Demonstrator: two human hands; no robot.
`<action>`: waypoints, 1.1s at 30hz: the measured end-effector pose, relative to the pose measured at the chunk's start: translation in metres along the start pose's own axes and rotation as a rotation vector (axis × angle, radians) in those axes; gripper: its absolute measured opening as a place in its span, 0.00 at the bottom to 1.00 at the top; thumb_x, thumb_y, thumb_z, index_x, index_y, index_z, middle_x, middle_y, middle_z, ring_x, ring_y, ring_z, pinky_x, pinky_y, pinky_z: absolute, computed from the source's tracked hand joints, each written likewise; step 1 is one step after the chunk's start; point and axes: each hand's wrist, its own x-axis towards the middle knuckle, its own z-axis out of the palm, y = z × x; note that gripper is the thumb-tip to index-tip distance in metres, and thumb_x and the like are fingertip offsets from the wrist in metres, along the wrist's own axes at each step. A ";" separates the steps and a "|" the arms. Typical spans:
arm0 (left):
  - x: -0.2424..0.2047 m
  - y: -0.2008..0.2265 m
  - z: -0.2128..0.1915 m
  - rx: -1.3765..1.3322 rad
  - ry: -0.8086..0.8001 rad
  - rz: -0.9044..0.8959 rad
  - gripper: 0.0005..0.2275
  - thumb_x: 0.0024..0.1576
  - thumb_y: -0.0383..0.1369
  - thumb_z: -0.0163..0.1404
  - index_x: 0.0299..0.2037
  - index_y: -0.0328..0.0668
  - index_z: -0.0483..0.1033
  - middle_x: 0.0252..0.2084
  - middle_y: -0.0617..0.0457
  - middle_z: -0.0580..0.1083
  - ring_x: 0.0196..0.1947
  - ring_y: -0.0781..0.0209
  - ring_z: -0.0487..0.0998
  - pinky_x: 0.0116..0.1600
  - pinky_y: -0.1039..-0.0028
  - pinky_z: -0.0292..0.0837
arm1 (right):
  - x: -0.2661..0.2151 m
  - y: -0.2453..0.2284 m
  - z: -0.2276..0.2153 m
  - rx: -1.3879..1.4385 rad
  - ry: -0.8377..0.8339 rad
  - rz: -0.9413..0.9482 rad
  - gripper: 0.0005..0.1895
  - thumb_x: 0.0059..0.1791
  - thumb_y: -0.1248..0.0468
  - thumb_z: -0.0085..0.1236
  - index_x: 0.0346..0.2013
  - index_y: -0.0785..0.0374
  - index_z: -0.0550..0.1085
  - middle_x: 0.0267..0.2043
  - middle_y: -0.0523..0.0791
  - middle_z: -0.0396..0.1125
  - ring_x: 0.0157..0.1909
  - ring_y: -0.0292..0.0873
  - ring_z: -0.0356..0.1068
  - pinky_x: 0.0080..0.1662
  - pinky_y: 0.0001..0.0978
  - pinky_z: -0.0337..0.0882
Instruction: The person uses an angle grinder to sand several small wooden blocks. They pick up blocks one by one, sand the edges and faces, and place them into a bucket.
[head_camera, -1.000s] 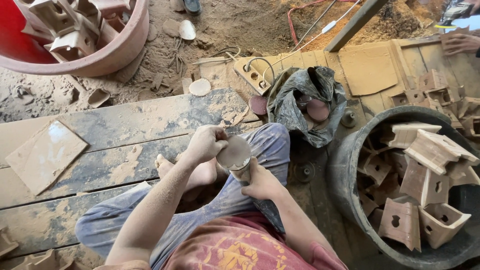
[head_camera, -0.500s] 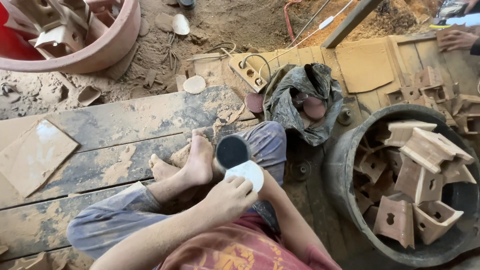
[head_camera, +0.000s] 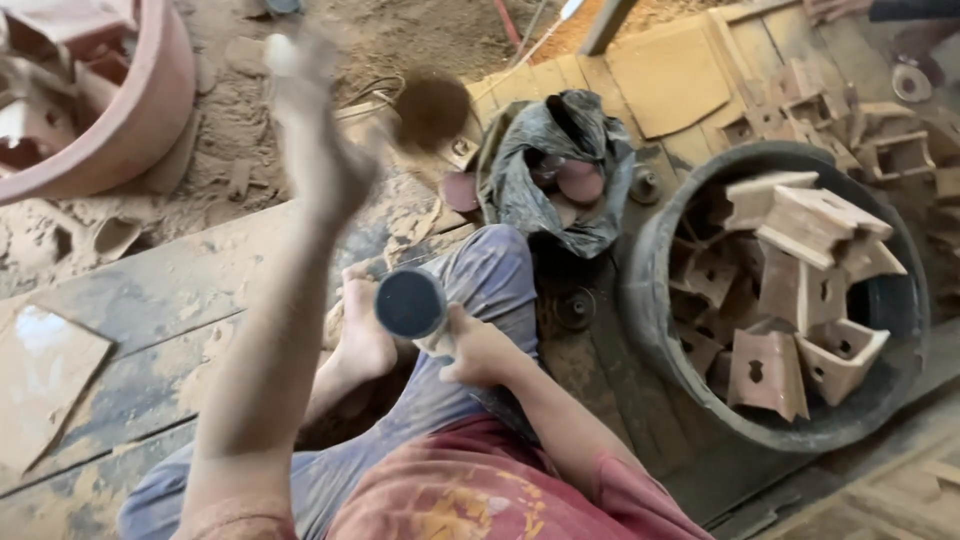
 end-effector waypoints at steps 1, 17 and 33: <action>0.023 0.009 -0.020 0.031 0.109 -0.018 0.34 0.63 0.20 0.59 0.74 0.43 0.51 0.68 0.37 0.60 0.61 0.43 0.65 0.60 0.55 0.63 | 0.000 0.002 0.000 -0.004 0.025 -0.017 0.39 0.33 0.54 0.61 0.53 0.60 0.57 0.50 0.59 0.69 0.50 0.67 0.70 0.47 0.51 0.68; -0.148 0.014 0.041 -0.134 -0.285 -0.684 0.18 0.47 0.38 0.68 0.49 0.54 0.85 0.39 0.51 0.79 0.43 0.56 0.82 0.49 0.65 0.74 | 0.054 0.170 -0.101 0.115 1.049 -0.051 0.09 0.42 0.61 0.61 0.28 0.63 0.74 0.30 0.57 0.71 0.40 0.64 0.73 0.44 0.55 0.71; -0.138 -0.003 0.068 -0.309 -0.149 -0.783 0.16 0.51 0.24 0.59 0.50 0.44 0.85 0.48 0.50 0.70 0.53 0.61 0.66 0.61 0.73 0.63 | 0.217 0.284 -0.205 -0.268 0.503 0.400 0.24 0.46 0.50 0.64 0.54 0.57 0.77 0.55 0.51 0.62 0.61 0.59 0.64 0.52 0.64 0.75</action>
